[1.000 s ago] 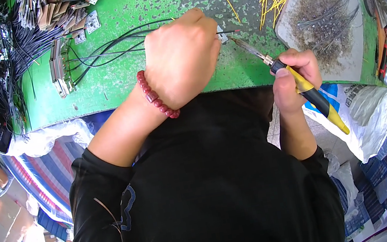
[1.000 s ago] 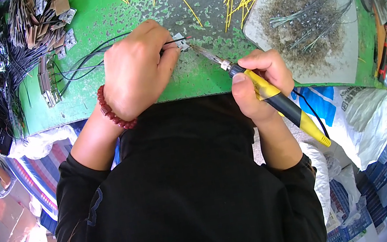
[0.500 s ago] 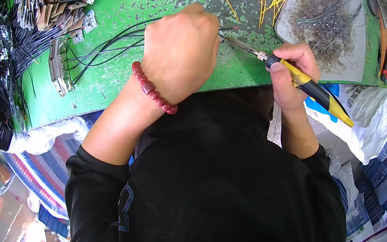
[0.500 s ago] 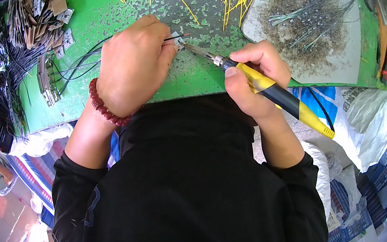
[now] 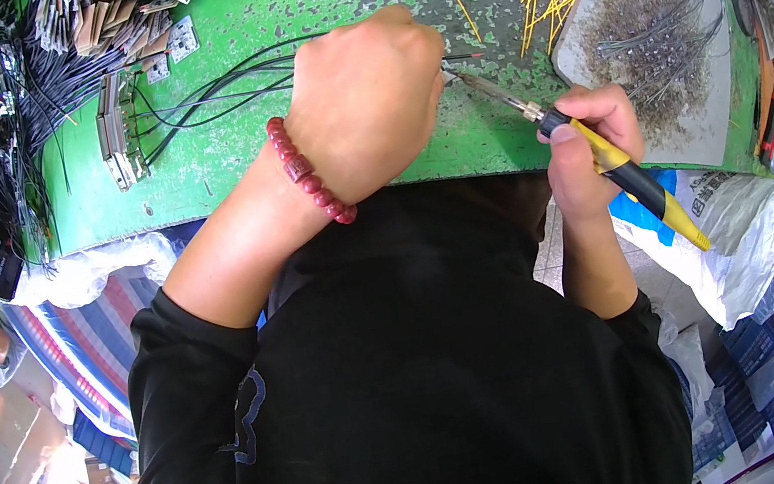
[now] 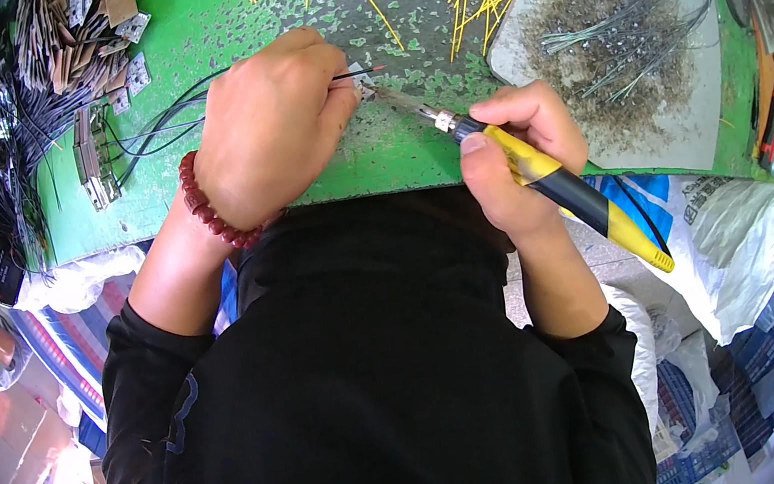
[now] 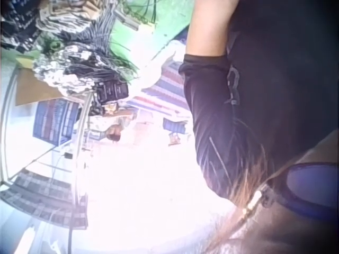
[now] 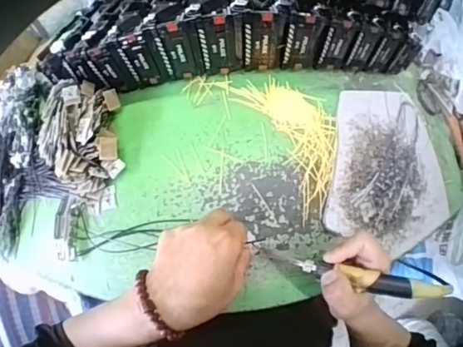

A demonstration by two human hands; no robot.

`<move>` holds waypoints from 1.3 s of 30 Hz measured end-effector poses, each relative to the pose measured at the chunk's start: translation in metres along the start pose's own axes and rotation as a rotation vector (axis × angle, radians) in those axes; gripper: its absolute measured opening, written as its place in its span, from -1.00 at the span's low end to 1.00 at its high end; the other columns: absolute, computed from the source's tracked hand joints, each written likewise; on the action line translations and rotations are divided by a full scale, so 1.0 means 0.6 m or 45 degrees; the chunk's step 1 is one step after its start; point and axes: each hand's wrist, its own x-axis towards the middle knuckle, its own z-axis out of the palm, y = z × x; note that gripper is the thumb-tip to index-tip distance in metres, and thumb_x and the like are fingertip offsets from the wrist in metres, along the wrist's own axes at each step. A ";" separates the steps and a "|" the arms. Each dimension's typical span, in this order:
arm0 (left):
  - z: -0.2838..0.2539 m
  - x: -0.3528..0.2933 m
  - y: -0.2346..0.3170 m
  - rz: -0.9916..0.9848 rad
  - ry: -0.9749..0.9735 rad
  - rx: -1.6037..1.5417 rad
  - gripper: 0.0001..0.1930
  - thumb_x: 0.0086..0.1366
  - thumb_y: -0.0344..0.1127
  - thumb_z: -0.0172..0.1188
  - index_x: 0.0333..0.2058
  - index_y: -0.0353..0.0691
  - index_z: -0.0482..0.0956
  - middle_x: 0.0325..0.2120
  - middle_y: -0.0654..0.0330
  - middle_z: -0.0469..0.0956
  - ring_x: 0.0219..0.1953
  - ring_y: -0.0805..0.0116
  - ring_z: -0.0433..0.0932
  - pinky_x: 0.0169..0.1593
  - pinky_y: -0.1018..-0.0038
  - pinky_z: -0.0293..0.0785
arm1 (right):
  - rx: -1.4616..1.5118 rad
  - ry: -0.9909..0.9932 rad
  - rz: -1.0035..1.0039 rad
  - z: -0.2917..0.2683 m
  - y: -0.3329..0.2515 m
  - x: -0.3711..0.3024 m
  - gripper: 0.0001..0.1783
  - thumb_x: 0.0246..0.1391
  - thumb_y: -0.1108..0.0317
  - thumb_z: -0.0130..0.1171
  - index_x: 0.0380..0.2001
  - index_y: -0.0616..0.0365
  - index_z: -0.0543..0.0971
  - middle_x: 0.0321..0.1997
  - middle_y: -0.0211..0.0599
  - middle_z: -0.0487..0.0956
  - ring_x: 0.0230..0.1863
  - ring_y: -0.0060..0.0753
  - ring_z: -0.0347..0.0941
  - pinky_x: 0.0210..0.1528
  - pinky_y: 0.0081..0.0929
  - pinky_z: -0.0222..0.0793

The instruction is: The person solders wires onto a circuit board using a soldering iron, retrieves a toy car body, and solders the wiring connections.

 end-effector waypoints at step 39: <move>-0.016 -0.008 -0.019 0.139 -0.132 0.101 -0.84 0.19 -0.30 0.12 -0.46 -0.29 0.53 -0.40 0.09 0.50 -0.32 -0.03 0.54 -0.30 0.12 0.46 | -0.031 -0.065 0.083 0.005 -0.005 -0.015 -0.75 -0.03 0.37 0.30 -0.35 0.26 0.47 -0.48 -0.44 0.43 -0.51 -0.74 0.22 -0.46 -0.69 0.11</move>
